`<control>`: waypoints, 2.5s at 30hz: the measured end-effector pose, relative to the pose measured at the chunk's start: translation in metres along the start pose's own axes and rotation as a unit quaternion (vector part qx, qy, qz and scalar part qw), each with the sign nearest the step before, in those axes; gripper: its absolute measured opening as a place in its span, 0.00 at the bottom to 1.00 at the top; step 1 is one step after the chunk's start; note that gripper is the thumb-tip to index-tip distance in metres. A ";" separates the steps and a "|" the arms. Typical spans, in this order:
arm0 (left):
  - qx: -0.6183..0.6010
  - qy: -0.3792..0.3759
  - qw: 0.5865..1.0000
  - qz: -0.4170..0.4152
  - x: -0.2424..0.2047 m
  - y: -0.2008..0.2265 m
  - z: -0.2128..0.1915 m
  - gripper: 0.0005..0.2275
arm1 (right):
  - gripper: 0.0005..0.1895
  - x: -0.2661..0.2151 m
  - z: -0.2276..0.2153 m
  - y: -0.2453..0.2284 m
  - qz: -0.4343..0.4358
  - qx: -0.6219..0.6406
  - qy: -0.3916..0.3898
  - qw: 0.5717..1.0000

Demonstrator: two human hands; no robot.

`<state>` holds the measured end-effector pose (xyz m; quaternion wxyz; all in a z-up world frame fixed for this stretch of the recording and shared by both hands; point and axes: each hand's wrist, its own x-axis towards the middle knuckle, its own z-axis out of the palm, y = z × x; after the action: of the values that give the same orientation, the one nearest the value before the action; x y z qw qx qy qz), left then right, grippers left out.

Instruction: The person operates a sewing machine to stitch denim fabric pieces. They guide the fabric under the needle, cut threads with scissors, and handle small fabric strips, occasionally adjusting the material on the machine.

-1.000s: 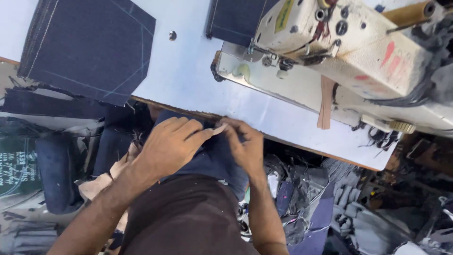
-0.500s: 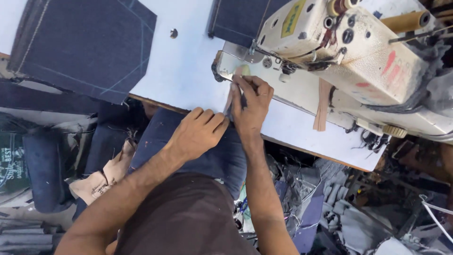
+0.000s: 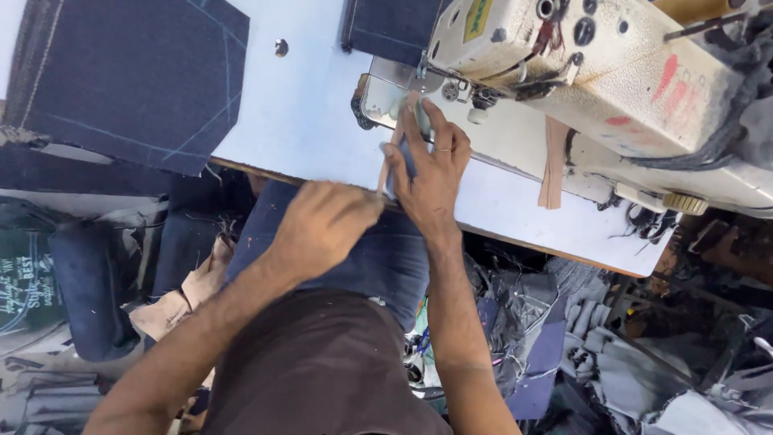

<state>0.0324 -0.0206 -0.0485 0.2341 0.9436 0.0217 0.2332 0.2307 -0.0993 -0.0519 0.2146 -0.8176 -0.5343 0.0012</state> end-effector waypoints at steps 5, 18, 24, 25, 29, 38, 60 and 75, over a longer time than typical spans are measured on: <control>0.004 0.079 0.991 -0.109 0.029 -0.010 -0.003 0.14 | 0.31 0.000 -0.009 0.005 -0.048 -0.039 -0.040 0.997; 0.003 0.011 1.000 0.009 -0.020 -0.023 -0.031 0.09 | 0.31 0.002 -0.011 0.012 -0.069 -0.017 -0.045 0.997; 0.275 0.130 0.927 -0.220 -0.057 -0.136 -0.128 0.13 | 0.28 -0.005 -0.006 0.008 -0.073 -0.024 -0.033 0.997; 0.277 0.134 0.918 -0.251 -0.067 -0.157 -0.131 0.13 | 0.27 -0.006 -0.006 0.006 -0.064 -0.032 -0.035 0.997; 0.181 0.077 0.882 -0.428 -0.079 -0.194 -0.140 0.11 | 0.31 -0.010 -0.001 0.006 -0.059 -0.057 -0.024 0.996; 0.359 0.130 0.898 -0.220 -0.055 -0.160 -0.154 0.06 | 0.34 -0.008 -0.010 0.010 -0.061 -0.070 -0.046 0.995; 0.094 0.059 0.966 -0.235 0.058 -0.074 -0.034 0.26 | 0.34 -0.014 -0.011 0.013 -0.071 -0.057 -0.073 0.993; 0.117 -0.085 0.989 -0.032 0.099 -0.098 -0.053 0.08 | 0.35 -0.017 -0.011 0.018 -0.061 -0.032 -0.083 0.994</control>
<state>0.1038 0.1040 -0.0087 0.1306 0.9797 0.0586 0.1402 0.2422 -0.1238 -0.0525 0.1432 -0.7873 -0.5985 0.0388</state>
